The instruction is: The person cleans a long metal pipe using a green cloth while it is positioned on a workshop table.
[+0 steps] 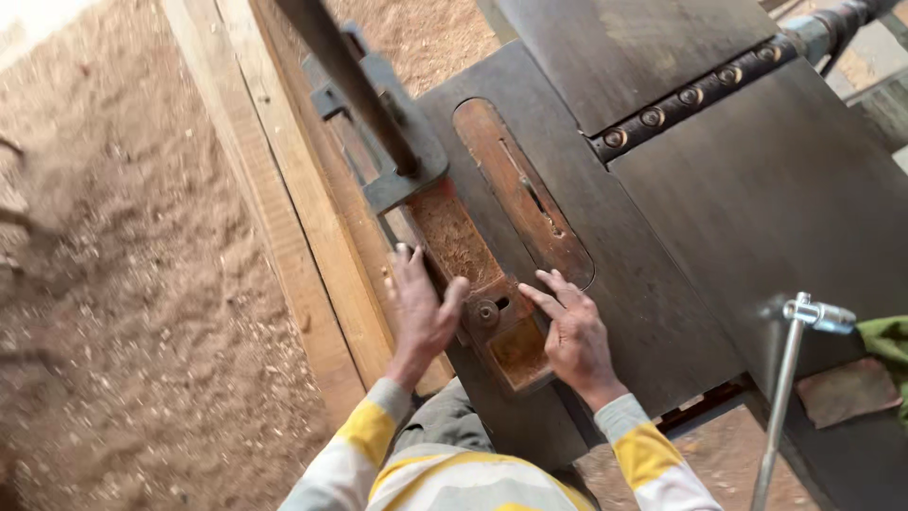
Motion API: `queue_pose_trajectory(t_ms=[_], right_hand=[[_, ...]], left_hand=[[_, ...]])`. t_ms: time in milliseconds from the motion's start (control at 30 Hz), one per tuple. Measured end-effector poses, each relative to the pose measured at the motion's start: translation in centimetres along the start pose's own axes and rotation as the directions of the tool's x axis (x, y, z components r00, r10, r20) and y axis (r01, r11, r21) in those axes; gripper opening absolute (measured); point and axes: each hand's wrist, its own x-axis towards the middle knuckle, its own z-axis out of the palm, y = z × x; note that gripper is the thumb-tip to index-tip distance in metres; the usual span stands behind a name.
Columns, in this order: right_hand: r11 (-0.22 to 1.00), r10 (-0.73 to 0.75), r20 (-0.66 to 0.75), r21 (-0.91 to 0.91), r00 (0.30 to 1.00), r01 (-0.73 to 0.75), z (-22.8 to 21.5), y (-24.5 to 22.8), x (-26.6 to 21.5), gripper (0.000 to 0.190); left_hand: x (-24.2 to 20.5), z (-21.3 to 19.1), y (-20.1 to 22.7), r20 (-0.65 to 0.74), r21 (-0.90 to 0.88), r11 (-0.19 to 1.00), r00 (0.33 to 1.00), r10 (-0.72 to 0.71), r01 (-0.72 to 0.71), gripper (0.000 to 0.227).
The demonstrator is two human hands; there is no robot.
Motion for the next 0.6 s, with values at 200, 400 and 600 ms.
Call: queue_pose_trajectory(t_ms=[200, 400, 600], right_hand=[[0.993, 0.041, -0.081, -0.105, 0.996, -0.049, -1.0, 0.5, -1.4, 0.038], [0.968, 0.208, -0.509, -0.016, 0.835, -0.250, -5.8, 2.6, -6.7, 0.022], [0.616, 0.368, -0.816, -0.145, 0.446, -0.774, -14.1, 9.1, -15.0, 0.023]], left_hand=[[5.4, -5.8, -2.3, -0.306, -0.336, 0.878, 0.921, 0.242, -0.342, 0.070], [16.6, -12.6, 0.8, -0.034, -0.689, 0.636, 0.892, 0.450, -0.347, 0.042], [21.5, -8.9, 0.3, 0.108, -0.922, 0.367, 0.827, 0.552, -0.125, 0.045]])
